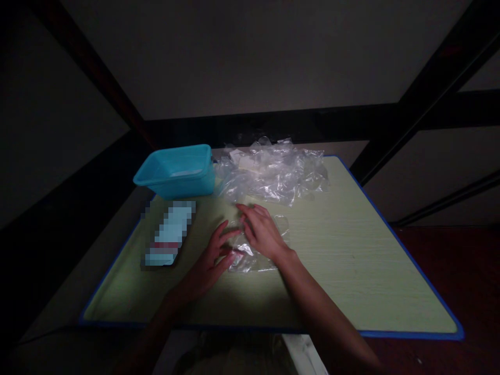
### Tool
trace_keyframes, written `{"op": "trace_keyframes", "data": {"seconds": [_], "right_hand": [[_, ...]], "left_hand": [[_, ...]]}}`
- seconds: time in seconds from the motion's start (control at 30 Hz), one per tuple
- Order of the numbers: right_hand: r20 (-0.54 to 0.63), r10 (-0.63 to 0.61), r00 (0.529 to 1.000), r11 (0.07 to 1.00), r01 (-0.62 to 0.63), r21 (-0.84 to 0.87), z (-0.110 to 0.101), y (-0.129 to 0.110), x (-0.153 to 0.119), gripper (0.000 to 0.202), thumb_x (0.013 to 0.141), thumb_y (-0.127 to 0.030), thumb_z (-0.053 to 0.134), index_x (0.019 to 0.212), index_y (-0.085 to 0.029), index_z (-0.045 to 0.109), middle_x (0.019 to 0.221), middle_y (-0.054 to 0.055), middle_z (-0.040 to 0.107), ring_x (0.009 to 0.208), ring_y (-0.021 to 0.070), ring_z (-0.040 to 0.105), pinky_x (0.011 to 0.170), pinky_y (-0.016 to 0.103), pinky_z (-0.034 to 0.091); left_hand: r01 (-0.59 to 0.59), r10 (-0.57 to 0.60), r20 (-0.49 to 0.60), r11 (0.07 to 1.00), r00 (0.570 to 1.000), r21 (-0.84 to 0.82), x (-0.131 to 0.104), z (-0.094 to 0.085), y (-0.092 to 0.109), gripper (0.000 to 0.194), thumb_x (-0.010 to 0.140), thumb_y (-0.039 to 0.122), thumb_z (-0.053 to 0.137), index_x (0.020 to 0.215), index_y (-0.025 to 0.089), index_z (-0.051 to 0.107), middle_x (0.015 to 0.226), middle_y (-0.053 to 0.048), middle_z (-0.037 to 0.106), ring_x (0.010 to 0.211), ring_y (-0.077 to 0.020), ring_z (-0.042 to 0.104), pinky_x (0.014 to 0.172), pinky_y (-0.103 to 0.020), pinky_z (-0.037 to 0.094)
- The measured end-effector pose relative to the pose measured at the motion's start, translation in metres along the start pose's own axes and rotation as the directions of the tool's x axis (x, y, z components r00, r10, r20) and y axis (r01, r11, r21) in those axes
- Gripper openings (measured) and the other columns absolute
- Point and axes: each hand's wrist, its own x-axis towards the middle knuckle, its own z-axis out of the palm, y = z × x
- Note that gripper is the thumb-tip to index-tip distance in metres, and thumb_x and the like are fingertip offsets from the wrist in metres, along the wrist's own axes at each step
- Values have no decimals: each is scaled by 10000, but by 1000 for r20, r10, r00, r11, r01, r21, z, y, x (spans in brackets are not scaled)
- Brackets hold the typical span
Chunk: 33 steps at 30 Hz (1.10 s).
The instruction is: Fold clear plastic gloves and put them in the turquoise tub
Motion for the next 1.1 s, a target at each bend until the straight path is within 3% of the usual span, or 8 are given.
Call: {"op": "trace_keyframes", "data": {"seconds": [0.47,0.87,1.1], "right_hand": [[-18,10,1000,1000,-10,-2,0,1,0,431,838,-125,424,1259,-217,396,826,37,643,844,242,593,889,490,428],[-50,11,999,1000,-11,0,-2,-1,1,425,830,-109,423,1241,-214,401,830,35,636,823,228,591,862,463,443],[-49,17,999,1000,-17,0,-1,0,0,412,828,-110,422,1232,-192,406,834,40,637,834,223,591,866,459,439]], "left_hand": [[-20,20,11,1000,1000,4,4,-2,-2,622,851,263,497,1378,250,166,1375,-119,390,978,-192,588,915,-392,420],[-114,109,140,993,984,27,6,2,1,603,898,267,413,1411,254,97,1465,-126,259,1086,-215,528,958,-396,374],[-114,114,125,993,986,-10,7,2,-5,598,903,304,414,1404,263,90,1454,-134,274,1000,-196,565,930,-400,389]]}}
